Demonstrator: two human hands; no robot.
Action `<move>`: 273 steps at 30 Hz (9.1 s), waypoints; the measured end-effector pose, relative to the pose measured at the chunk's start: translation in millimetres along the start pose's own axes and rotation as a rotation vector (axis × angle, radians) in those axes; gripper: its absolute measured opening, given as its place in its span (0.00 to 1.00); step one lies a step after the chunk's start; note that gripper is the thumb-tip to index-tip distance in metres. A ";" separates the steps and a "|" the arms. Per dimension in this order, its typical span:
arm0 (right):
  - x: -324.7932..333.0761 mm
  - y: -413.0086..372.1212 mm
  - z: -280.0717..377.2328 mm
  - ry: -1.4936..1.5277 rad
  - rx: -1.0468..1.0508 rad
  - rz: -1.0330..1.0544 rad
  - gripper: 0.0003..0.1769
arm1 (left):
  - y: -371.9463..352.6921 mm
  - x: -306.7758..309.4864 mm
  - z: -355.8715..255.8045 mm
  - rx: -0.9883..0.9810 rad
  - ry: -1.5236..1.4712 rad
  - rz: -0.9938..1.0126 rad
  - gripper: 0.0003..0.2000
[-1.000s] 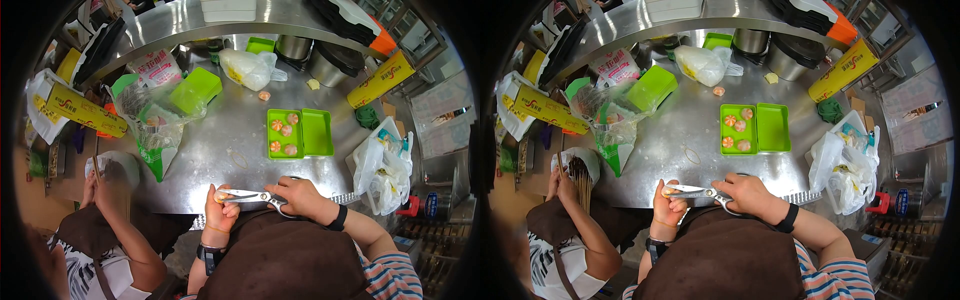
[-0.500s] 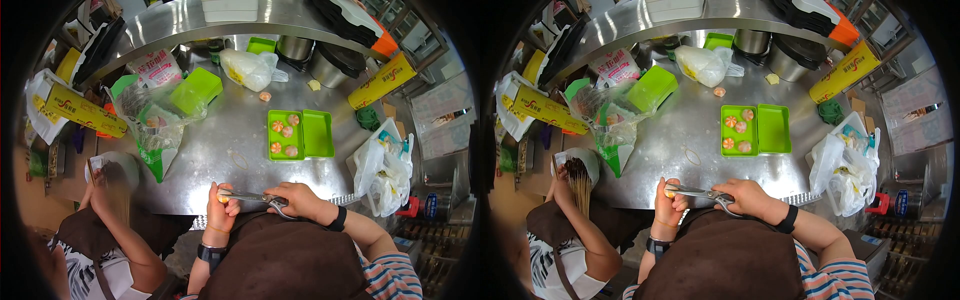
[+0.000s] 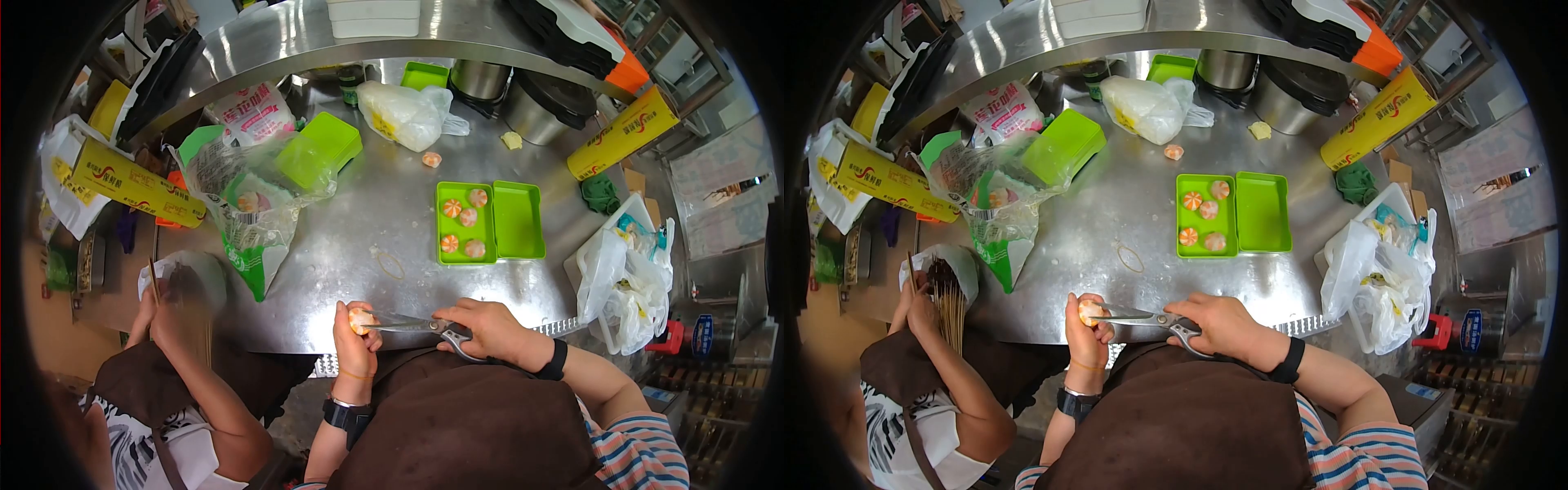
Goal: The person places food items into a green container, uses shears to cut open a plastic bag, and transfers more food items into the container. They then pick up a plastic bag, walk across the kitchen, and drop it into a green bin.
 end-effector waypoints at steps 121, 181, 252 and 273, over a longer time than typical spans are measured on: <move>-41.1 22.1 -59.4 0.396 -0.273 0.181 0.20 | 51.2 39.7 31.4 -0.654 0.971 -0.278 0.22; -48.0 35.1 -63.5 0.344 -0.187 0.200 0.20 | 59.5 48.3 35.7 -0.700 0.911 -0.263 0.20; -39.8 37.4 -90.7 0.750 -0.585 0.360 0.17 | 68.2 70.6 22.4 -0.175 0.059 -0.044 0.17; -56.1 29.1 -90.1 0.603 -0.440 0.240 0.15 | 63.3 62.2 32.4 -0.403 0.917 -0.195 0.22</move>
Point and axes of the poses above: each hand's wrist, its own y-axis towards the middle knuckle, its own x-axis out of the back of the hand, z = x × y, the point moved 3 cm from there along y, towards the middle knuckle, and after that the axes turned 8 degrees about y, right-handed, at the moved point
